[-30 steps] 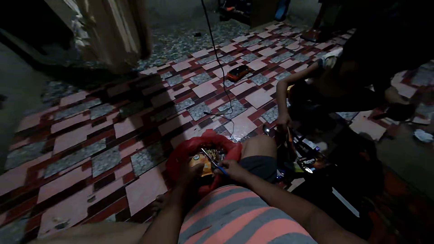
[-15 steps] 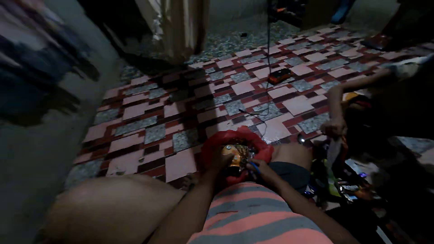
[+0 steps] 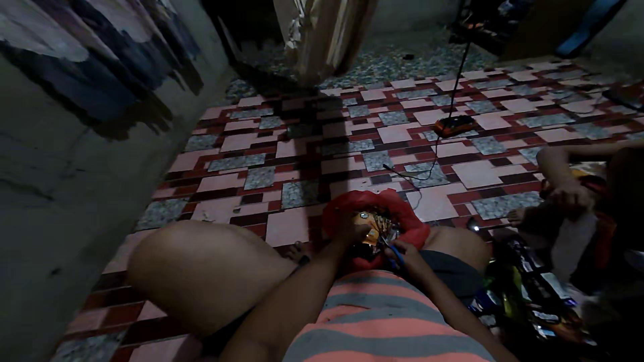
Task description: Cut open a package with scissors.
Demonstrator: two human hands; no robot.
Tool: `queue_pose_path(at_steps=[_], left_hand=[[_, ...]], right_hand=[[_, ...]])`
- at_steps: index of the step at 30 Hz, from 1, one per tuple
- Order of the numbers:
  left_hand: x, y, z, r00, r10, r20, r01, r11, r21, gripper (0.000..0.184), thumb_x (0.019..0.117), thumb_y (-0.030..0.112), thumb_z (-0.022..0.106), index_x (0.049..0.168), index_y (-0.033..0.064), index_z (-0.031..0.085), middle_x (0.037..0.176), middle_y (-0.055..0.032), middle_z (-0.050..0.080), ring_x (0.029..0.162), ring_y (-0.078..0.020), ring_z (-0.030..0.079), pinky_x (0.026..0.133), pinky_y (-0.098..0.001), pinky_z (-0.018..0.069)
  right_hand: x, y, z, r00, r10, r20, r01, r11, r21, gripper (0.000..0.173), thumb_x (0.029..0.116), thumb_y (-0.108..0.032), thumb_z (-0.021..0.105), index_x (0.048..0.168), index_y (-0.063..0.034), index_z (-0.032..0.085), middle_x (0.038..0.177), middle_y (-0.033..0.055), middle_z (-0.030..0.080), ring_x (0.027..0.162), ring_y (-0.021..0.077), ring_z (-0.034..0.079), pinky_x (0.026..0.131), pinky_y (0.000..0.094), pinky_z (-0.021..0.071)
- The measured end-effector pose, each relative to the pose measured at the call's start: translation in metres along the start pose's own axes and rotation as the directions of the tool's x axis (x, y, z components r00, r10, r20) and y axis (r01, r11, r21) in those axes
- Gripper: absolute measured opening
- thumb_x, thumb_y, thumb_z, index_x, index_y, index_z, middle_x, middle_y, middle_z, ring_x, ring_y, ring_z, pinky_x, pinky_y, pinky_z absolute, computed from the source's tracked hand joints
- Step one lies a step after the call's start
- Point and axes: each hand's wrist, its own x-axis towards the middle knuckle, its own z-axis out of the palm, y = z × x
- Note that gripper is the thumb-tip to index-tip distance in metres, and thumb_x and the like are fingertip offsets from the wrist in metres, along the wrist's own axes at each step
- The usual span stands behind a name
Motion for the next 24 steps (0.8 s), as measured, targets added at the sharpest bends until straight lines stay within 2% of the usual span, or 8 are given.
queue_pose_path(at_steps=[6, 11, 17, 22, 24], left_hand=[[0.0045, -0.0041, 0.002, 1.0, 0.01, 0.03, -0.01, 1.0, -0.02, 0.059, 0.0883, 0.021, 0.079, 0.135, -0.006, 0.055, 0.129, -0.026, 0.061, 0.117, -0.0316, 0.062, 0.104, -0.0454, 0.0491], [0.0078, -0.0043, 0.0028, 0.999, -0.005, 0.038, 0.006, 1.0, -0.026, 0.06, 0.0891, 0.02, 0.078, 0.138, -0.0047, 0.053, 0.13, -0.0258, 0.06, 0.118, -0.0311, 0.062, 0.104, -0.0452, 0.0491], [0.0087, -0.0054, 0.0035, 1.0, -0.002, 0.03, 0.003, 0.999, -0.045, 0.059, 0.0888, 0.019, 0.079, 0.136, -0.0048, 0.054, 0.128, -0.0243, 0.062, 0.115, -0.0289, 0.063, 0.103, -0.043, 0.0502], [0.0089, -0.0087, 0.0047, 0.991, 0.006, 0.13, -0.007, 1.0, 0.013, 0.063, 0.0867, 0.023, 0.081, 0.138, -0.0025, 0.055, 0.129, -0.0238, 0.062, 0.117, -0.03, 0.063, 0.104, -0.0449, 0.0503], [0.0057, -0.0067, 0.007, 0.985, -0.01, 0.17, 0.019, 0.999, -0.048, 0.064, 0.0875, 0.021, 0.08, 0.14, -0.0017, 0.052, 0.13, -0.0226, 0.062, 0.115, -0.0275, 0.064, 0.101, -0.0426, 0.0517]], right_hand=[[-0.0013, 0.0015, -0.0007, 1.0, -0.009, -0.008, 0.009, 1.0, -0.004, 0.029, 0.0966, -0.026, 0.066, 0.11, 0.0003, 0.064, 0.08, 0.0002, 0.063, 0.064, 0.0048, 0.058, 0.061, 0.0225, 0.0517], [-0.0032, -0.0006, -0.0003, 0.998, -0.004, -0.055, 0.004, 1.0, -0.015, 0.023, 0.0956, -0.02, 0.069, 0.105, -0.0002, 0.066, 0.078, 0.0, 0.064, 0.063, 0.0055, 0.058, 0.061, 0.0232, 0.0517], [-0.0053, 0.0017, 0.0021, 0.996, -0.019, -0.082, 0.019, 1.0, -0.01, 0.018, 0.0942, -0.017, 0.072, 0.102, -0.0008, 0.066, 0.071, 0.0002, 0.061, 0.056, 0.0068, 0.056, 0.055, 0.0241, 0.0505], [-0.0018, -0.0017, 0.0023, 0.998, 0.004, -0.069, -0.009, 0.998, -0.07, 0.026, 0.0962, -0.024, 0.069, 0.107, -0.0005, 0.067, 0.079, 0.0, 0.063, 0.064, 0.0049, 0.057, 0.061, 0.0227, 0.0502], [-0.0005, -0.0022, 0.0034, 0.997, 0.014, -0.076, -0.018, 0.998, -0.054, 0.028, 0.0968, -0.026, 0.068, 0.108, -0.0003, 0.066, 0.08, 0.0002, 0.063, 0.064, 0.0045, 0.057, 0.06, 0.0225, 0.0501]])
